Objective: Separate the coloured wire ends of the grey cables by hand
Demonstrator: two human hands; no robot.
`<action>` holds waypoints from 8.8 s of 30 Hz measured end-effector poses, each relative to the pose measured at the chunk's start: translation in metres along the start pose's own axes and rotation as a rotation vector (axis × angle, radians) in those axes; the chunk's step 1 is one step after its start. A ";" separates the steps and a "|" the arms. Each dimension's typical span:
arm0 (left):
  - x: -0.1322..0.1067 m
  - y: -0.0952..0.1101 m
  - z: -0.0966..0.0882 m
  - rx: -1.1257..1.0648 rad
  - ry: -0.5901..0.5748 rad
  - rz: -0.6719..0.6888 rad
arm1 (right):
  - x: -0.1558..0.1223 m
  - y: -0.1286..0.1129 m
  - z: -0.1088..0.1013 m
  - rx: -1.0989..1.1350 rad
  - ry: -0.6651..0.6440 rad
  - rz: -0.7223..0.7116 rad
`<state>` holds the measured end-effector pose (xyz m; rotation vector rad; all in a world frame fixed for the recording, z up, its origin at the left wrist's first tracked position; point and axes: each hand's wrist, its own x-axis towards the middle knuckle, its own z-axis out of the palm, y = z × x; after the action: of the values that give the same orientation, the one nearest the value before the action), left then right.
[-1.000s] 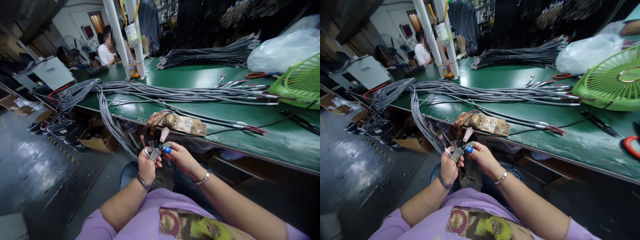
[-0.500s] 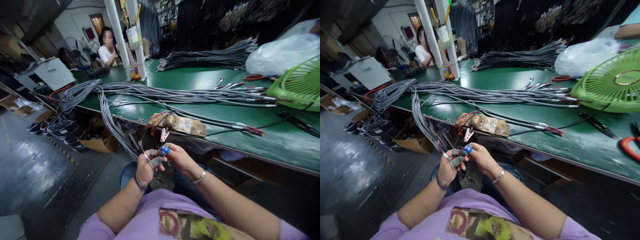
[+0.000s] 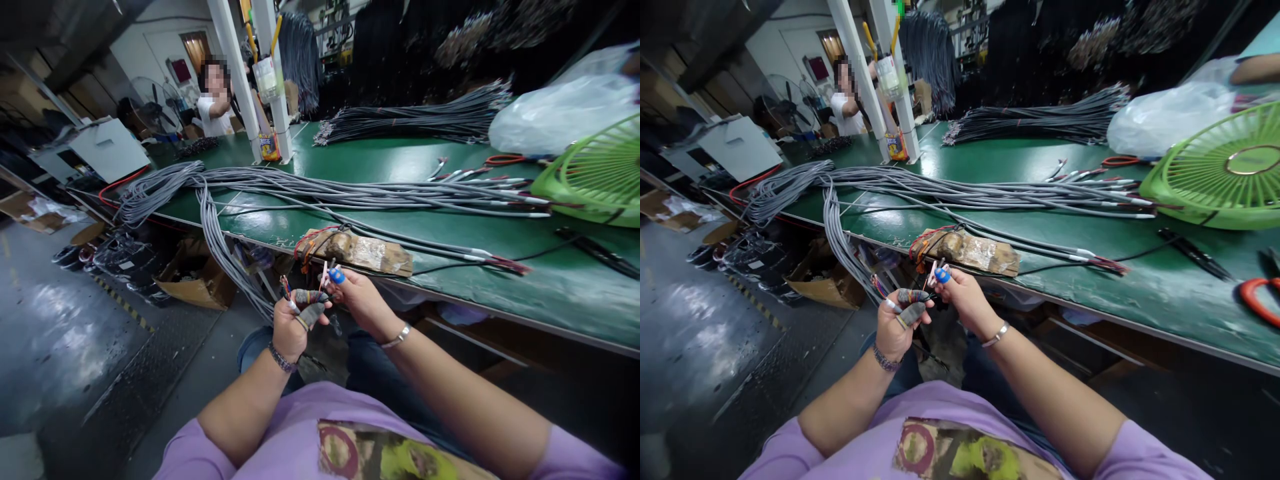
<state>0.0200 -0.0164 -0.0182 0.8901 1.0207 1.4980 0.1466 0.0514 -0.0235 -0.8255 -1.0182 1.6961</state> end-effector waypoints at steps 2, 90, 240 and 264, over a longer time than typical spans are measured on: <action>0.003 0.000 0.002 -0.032 0.001 -0.009 | 0.001 0.005 0.000 -0.037 0.096 -0.075; -0.016 -0.020 -0.019 0.354 -0.139 -0.339 | -0.035 0.021 -0.006 -0.348 -0.035 0.053; -0.015 -0.003 0.012 0.020 0.073 -0.261 | 0.004 0.008 0.002 0.472 -0.062 0.240; -0.005 -0.007 0.011 -0.024 0.085 -0.223 | 0.009 0.010 0.010 0.475 -0.011 0.202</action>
<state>0.0333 -0.0194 -0.0206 0.6770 1.1232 1.3652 0.1313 0.0552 -0.0286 -0.6179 -0.5119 2.0072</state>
